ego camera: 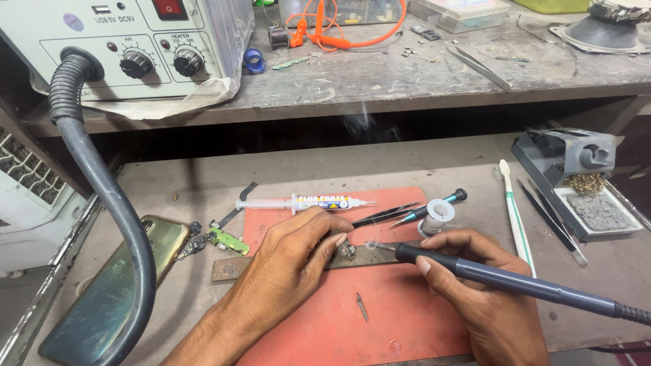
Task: The person uses a soldering iron to work on a small electronic component held in their left hand. They apply the hot tip to the component while feeding solder wire with their right hand, creating a solder joint on the circuit board.
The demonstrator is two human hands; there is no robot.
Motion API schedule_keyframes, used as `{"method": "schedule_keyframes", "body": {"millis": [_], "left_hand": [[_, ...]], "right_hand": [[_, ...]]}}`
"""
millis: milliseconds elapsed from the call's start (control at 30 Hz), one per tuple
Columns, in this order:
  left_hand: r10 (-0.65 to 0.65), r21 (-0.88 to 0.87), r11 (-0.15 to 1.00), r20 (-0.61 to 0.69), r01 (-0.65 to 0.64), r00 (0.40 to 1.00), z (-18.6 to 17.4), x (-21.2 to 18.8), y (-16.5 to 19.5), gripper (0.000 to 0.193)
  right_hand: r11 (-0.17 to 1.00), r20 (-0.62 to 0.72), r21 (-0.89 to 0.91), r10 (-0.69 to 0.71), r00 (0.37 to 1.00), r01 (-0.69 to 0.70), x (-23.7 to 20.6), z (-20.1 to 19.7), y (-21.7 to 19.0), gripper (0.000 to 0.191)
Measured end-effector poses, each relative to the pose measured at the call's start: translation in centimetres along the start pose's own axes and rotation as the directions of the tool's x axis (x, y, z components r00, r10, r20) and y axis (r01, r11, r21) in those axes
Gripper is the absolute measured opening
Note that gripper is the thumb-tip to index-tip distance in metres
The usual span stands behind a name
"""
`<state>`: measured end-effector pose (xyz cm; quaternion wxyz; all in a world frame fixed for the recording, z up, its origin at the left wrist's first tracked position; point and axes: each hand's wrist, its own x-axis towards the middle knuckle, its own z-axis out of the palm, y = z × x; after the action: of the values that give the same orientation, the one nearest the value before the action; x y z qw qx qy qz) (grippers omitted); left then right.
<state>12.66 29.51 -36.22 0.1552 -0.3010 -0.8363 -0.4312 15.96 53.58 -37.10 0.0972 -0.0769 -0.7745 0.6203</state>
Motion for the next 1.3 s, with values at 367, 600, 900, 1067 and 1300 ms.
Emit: {"method": "schedule_keyframes", "body": {"millis": [367,600,900,1067,1300], "left_hand": [[-0.052,-0.01,0.999,0.015,0.052,0.999,-1.7,2.0,4.6,0.017],[-0.154,-0.032,0.987,0.055,0.156,0.987,-1.4,1.9,4.0,0.02],[-0.101,0.006,0.995,0.04,0.101,0.994,-1.2,1.4,3.5,0.021],[-0.152,-0.05,0.987,0.015,0.152,0.988,-1.1,1.5,3.7,0.027],[-0.202,-0.066,0.977,0.008,0.202,0.979,-0.9,1.7,3.8,0.016]], "right_hand": [[0.998,-0.01,0.0,-0.057,0.998,0.057,-0.5,-2.5,-3.8,0.025],[0.995,0.026,0.062,-0.08,0.996,0.078,-0.3,-2.4,-2.9,0.022],[0.991,0.031,0.128,-0.05,0.998,0.045,-0.4,-2.2,-2.5,0.022],[0.993,0.029,0.099,-0.063,0.998,0.06,-0.5,-2.3,-2.7,0.023],[1.0,0.007,-0.005,-0.03,1.0,0.03,-0.7,-2.5,-2.5,0.023]]}}
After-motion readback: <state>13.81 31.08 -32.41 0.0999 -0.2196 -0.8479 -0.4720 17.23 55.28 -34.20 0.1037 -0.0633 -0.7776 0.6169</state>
